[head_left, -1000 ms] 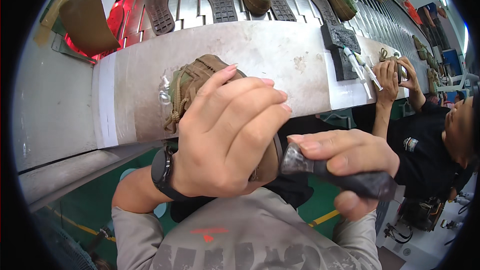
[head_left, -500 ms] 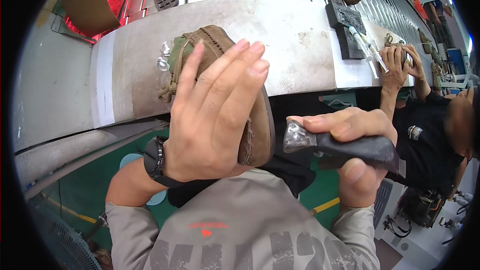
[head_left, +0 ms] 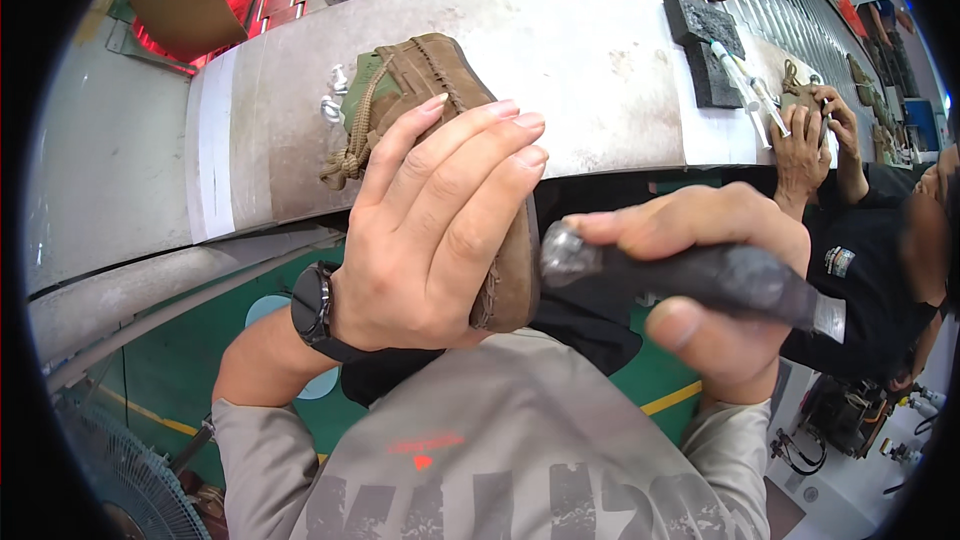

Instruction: The person applies adhesive into a shoe using a syringe, retrieves shoe components from a conveyor belt, presses soles onto shoes by hand, and hammers the edges with a hammer.

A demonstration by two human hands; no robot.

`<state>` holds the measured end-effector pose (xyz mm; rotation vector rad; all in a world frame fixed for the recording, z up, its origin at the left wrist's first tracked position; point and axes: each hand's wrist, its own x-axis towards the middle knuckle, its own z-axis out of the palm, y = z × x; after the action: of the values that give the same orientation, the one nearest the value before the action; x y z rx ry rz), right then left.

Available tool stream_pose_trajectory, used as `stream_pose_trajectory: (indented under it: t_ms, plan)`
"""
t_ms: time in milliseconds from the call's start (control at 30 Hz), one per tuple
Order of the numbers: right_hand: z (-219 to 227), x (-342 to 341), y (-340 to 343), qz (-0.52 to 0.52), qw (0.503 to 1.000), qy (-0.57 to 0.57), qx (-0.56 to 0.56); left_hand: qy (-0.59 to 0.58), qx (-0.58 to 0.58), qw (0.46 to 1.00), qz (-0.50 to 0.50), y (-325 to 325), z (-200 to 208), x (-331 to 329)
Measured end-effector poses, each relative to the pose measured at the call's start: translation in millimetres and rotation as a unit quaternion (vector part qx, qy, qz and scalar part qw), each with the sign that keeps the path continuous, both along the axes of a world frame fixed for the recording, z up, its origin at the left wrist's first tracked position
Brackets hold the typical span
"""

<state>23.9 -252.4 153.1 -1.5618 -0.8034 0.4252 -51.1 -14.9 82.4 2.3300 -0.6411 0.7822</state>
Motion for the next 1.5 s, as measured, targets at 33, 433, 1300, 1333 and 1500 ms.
stream_pose_trajectory:
  t_ms: [33,433,1300,1333,1500]
  plan:
    - [-5.8,-8.5,4.0,-0.072,0.994,0.061,0.063,-0.024,0.007,1.000,0.000,0.9,-5.8,0.9]
    - [-7.3,0.4,19.1,-0.085,0.995,0.054,0.022,-0.021,0.019,0.999,-0.030,12.2,-17.5,-5.8]
    - [-95.4,101.0,21.9,-0.153,0.817,-0.492,-0.260,0.150,-0.355,0.902,0.194,33.5,-13.3,-50.2]
    - [-109.5,106.2,17.4,-0.156,0.817,-0.492,-0.257,0.135,-0.415,0.877,0.201,43.1,-10.7,-52.0]
    - [-156.1,113.8,11.7,-0.235,0.848,-0.432,-0.196,0.076,-0.542,0.818,0.174,69.7,9.7,1.7]
